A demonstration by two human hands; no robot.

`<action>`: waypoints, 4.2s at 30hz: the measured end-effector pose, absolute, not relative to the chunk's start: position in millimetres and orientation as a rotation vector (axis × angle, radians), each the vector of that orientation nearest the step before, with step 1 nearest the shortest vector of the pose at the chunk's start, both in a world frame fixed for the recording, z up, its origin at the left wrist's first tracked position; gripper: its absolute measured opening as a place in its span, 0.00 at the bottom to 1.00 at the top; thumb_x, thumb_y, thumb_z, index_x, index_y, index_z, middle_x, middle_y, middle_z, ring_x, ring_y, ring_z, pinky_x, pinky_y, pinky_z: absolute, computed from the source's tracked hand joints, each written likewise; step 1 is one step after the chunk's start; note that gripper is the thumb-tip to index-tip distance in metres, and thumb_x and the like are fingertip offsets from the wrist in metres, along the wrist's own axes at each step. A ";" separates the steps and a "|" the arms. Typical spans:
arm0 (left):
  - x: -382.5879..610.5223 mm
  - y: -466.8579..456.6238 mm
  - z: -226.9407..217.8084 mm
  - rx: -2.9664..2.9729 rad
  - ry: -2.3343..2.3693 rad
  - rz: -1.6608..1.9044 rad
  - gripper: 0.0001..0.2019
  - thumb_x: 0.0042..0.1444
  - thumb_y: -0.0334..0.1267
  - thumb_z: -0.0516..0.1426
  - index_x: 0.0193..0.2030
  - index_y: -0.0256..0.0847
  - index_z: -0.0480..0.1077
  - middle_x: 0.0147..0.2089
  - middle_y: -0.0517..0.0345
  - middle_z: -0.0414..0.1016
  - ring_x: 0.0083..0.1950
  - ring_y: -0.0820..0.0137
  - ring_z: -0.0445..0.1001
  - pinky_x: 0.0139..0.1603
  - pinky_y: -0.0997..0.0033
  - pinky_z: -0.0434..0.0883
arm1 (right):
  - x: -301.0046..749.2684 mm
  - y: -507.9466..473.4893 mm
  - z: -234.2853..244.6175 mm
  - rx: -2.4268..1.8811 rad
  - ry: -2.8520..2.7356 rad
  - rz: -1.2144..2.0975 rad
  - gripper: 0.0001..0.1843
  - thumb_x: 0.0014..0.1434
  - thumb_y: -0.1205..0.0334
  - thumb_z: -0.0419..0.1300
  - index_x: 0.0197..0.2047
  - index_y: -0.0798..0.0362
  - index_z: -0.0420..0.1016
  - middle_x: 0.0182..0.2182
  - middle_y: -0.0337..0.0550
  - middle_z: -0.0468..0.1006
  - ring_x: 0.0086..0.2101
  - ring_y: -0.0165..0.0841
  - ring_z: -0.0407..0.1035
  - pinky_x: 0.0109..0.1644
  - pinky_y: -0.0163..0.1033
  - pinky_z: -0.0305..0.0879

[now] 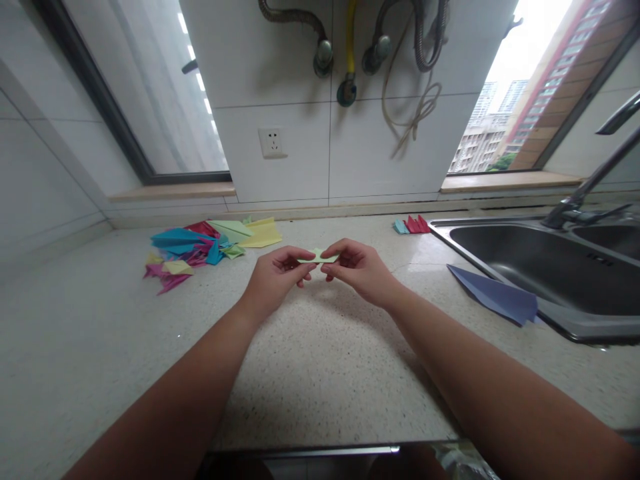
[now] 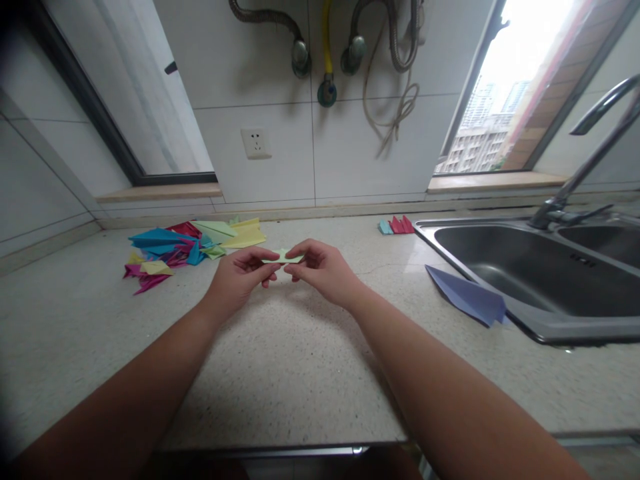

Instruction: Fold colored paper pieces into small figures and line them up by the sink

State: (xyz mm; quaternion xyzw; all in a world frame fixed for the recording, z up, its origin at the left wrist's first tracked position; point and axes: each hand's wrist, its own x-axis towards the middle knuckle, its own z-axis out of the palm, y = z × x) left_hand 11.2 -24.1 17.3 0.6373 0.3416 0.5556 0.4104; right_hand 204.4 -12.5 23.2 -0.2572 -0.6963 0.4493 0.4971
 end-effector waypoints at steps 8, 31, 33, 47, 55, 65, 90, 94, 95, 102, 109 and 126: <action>11.8 -24.1 15.2 1.652 0.935 1.415 0.11 0.52 0.42 0.66 0.39 0.41 0.79 0.29 0.58 0.75 0.27 0.74 0.72 0.25 0.75 0.68 | 202.2 -11.7 19.4 -0.662 -1.624 1.077 0.13 0.52 0.56 0.70 0.35 0.54 0.75 0.27 0.38 0.77 0.27 0.29 0.73 0.34 0.38 0.71; 9.4 -32.6 20.2 2.125 1.121 1.374 0.08 0.61 0.42 0.57 0.41 0.42 0.75 0.35 0.55 0.79 0.36 0.69 0.77 0.33 0.74 0.70 | 208.2 -12.7 22.8 -0.820 -1.909 0.563 0.08 0.62 0.57 0.60 0.39 0.50 0.78 0.34 0.43 0.80 0.36 0.34 0.73 0.42 0.41 0.68; 10.1 -32.5 20.1 2.112 1.099 1.374 0.07 0.62 0.41 0.57 0.40 0.41 0.75 0.34 0.56 0.78 0.36 0.69 0.76 0.33 0.73 0.69 | 208.5 -14.4 24.8 -0.821 -1.927 0.578 0.07 0.62 0.58 0.60 0.38 0.51 0.77 0.33 0.42 0.80 0.35 0.33 0.73 0.41 0.40 0.67; 12.2 -27.3 15.5 1.924 1.002 1.338 0.08 0.60 0.42 0.59 0.40 0.40 0.73 0.33 0.58 0.75 0.31 0.72 0.74 0.34 0.72 0.70 | 208.3 -18.4 30.9 -0.822 -2.008 0.558 0.06 0.63 0.61 0.57 0.37 0.52 0.74 0.29 0.40 0.78 0.31 0.31 0.71 0.38 0.38 0.66; 10.8 -23.1 15.0 1.905 1.062 1.153 0.12 0.59 0.45 0.59 0.42 0.40 0.77 0.31 0.57 0.76 0.32 0.71 0.72 0.33 0.72 0.68 | 206.5 -13.0 22.7 -0.852 -1.995 0.639 0.07 0.62 0.58 0.60 0.38 0.52 0.76 0.33 0.42 0.80 0.33 0.31 0.72 0.40 0.39 0.66; 13.3 -25.1 15.3 1.871 0.997 1.181 0.08 0.59 0.41 0.59 0.37 0.40 0.76 0.29 0.60 0.74 0.29 0.74 0.70 0.30 0.74 0.66 | 207.2 -12.4 22.3 -0.791 -1.957 0.791 0.06 0.60 0.60 0.61 0.33 0.53 0.74 0.28 0.41 0.78 0.31 0.32 0.73 0.37 0.38 0.68; 11.1 -13.1 4.2 1.742 0.988 1.196 0.11 0.56 0.45 0.61 0.41 0.41 0.79 0.35 0.56 0.77 0.35 0.69 0.70 0.37 0.70 0.65 | 200.5 -5.0 12.1 -0.810 -1.592 0.835 0.09 0.56 0.59 0.64 0.38 0.54 0.77 0.30 0.43 0.79 0.32 0.33 0.74 0.41 0.42 0.71; 11.7 -13.5 5.1 1.756 0.986 1.199 0.11 0.55 0.45 0.62 0.39 0.41 0.79 0.32 0.58 0.76 0.33 0.71 0.69 0.35 0.71 0.62 | 200.3 -5.8 13.0 -0.791 -1.599 0.831 0.05 0.56 0.61 0.63 0.33 0.53 0.75 0.28 0.41 0.78 0.31 0.32 0.73 0.39 0.41 0.70; 12.0 -13.7 5.4 1.752 0.982 1.200 0.10 0.55 0.44 0.62 0.39 0.41 0.79 0.32 0.58 0.76 0.33 0.71 0.69 0.35 0.71 0.62 | 200.4 -6.4 13.6 -0.787 -1.607 0.827 0.04 0.56 0.62 0.62 0.32 0.53 0.74 0.28 0.41 0.78 0.31 0.32 0.73 0.39 0.41 0.70; 12.5 -12.8 4.5 1.697 0.963 1.209 0.11 0.55 0.44 0.63 0.40 0.40 0.78 0.31 0.58 0.75 0.31 0.72 0.68 0.33 0.72 0.62 | 200.8 -6.9 17.3 -0.774 -1.580 0.888 0.05 0.55 0.61 0.64 0.32 0.53 0.74 0.28 0.41 0.78 0.30 0.31 0.72 0.37 0.40 0.70; 14.0 -16.4 6.0 1.478 0.877 1.131 0.13 0.55 0.45 0.63 0.43 0.40 0.78 0.37 0.55 0.78 0.35 0.70 0.72 0.38 0.70 0.67 | 204.6 -0.7 16.9 -0.704 -1.511 1.046 0.16 0.57 0.56 0.65 0.47 0.53 0.72 0.27 0.39 0.77 0.30 0.31 0.72 0.39 0.41 0.70; 11.7 -20.2 10.9 1.132 0.790 1.051 0.14 0.56 0.42 0.63 0.47 0.39 0.77 0.33 0.56 0.74 0.31 0.75 0.71 0.34 0.75 0.69 | 216.8 -0.6 14.5 -0.802 -1.818 0.710 0.12 0.59 0.57 0.62 0.44 0.52 0.78 0.35 0.43 0.80 0.33 0.31 0.71 0.40 0.41 0.68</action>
